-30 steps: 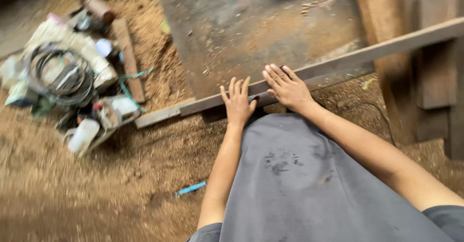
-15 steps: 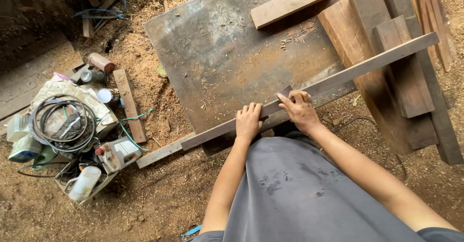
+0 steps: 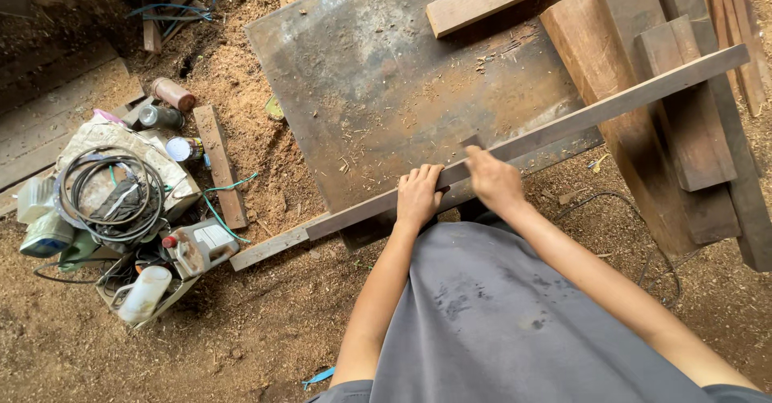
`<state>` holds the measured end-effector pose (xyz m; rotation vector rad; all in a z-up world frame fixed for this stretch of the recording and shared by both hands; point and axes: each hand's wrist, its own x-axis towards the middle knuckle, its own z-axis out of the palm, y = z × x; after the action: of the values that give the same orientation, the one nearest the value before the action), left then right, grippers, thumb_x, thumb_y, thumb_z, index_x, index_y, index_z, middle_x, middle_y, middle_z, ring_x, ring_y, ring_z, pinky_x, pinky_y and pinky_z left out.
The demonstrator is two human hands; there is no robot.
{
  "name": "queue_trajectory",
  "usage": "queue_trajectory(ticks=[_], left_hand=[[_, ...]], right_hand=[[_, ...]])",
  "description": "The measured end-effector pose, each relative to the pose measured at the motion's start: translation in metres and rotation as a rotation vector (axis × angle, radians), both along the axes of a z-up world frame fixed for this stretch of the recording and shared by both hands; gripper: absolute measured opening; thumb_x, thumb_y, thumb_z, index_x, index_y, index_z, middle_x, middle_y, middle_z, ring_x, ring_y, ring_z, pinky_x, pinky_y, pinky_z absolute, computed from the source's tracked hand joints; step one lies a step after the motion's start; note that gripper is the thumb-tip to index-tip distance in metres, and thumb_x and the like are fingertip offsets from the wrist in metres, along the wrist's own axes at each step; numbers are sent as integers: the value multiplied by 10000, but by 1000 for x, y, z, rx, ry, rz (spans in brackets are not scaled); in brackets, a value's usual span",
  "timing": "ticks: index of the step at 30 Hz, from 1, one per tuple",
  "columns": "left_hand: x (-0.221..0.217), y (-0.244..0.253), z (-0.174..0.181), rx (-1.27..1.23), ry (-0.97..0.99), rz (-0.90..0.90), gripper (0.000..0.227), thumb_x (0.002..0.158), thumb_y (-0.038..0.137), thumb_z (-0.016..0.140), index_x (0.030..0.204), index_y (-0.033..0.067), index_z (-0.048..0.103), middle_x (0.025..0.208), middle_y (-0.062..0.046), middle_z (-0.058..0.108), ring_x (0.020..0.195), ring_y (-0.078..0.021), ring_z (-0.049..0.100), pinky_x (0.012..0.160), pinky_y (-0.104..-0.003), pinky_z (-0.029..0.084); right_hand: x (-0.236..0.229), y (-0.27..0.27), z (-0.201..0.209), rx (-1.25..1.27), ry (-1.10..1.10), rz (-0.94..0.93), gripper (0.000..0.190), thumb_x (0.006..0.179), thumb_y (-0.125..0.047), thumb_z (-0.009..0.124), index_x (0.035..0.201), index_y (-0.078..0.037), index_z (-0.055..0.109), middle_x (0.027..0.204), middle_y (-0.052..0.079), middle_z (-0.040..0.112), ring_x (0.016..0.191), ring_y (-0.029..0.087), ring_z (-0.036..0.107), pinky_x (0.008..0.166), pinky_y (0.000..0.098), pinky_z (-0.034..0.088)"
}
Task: The person smooths a small rectangular wooden block by hand using a sanding block. They then place the block on a long wooden plank and sand the plank's surface with the same sanding block, moving back and forth along the length of the wood.
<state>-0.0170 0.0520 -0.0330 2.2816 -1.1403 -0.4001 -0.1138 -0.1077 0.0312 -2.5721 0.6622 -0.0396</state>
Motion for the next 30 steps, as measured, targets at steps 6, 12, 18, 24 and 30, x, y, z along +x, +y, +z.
queue_trajectory(ticks=[6, 12, 18, 24, 30], left_hand=[[4, 2, 4, 12, 9, -14, 500, 803, 249, 769, 1272, 144, 627, 1165, -41, 639, 1106, -259, 604, 924, -423, 451], [3, 1, 5, 56, 67, 20, 507, 795, 242, 784, 1274, 165, 635, 1175, -36, 640, 1156, -261, 590, 975, -451, 440], [-2, -42, 11, 80, 18, -15, 702, 688, 295, 859, 1326, 160, 602, 1209, -79, 626, 1230, -296, 535, 1058, -558, 365], [-22, -97, 14, 131, 34, -167, 785, 696, 281, 843, 1408, 165, 533, 1314, -80, 602, 1331, -278, 487, 1117, -599, 327], [-36, -142, 26, 94, -142, -155, 792, 650, 290, 836, 1370, 161, 533, 1323, -118, 582, 1349, -320, 452, 1095, -663, 274]], right_hand=[[4, 5, -28, -107, -24, 76, 121, 1072, -215, 472, 1123, -154, 563, 837, 113, 709, 692, 346, 706, 542, 497, 531], [-21, -62, -17, -299, -86, -216, 217, 1070, -221, 494, 1235, -100, 566, 898, 130, 735, 648, 367, 684, 518, 483, 504], [-12, -19, -19, -216, -71, -136, 146, 1046, -206, 551, 1172, -140, 583, 869, 98, 687, 726, 305, 706, 585, 438, 554], [-28, -41, 1, -231, -97, -229, 221, 1016, -201, 557, 1225, -130, 574, 851, 78, 687, 726, 295, 711, 568, 443, 552], [-52, -82, 4, -174, -39, -291, 223, 1043, -216, 538, 1249, -134, 567, 894, 86, 719, 737, 313, 719, 559, 453, 551]])
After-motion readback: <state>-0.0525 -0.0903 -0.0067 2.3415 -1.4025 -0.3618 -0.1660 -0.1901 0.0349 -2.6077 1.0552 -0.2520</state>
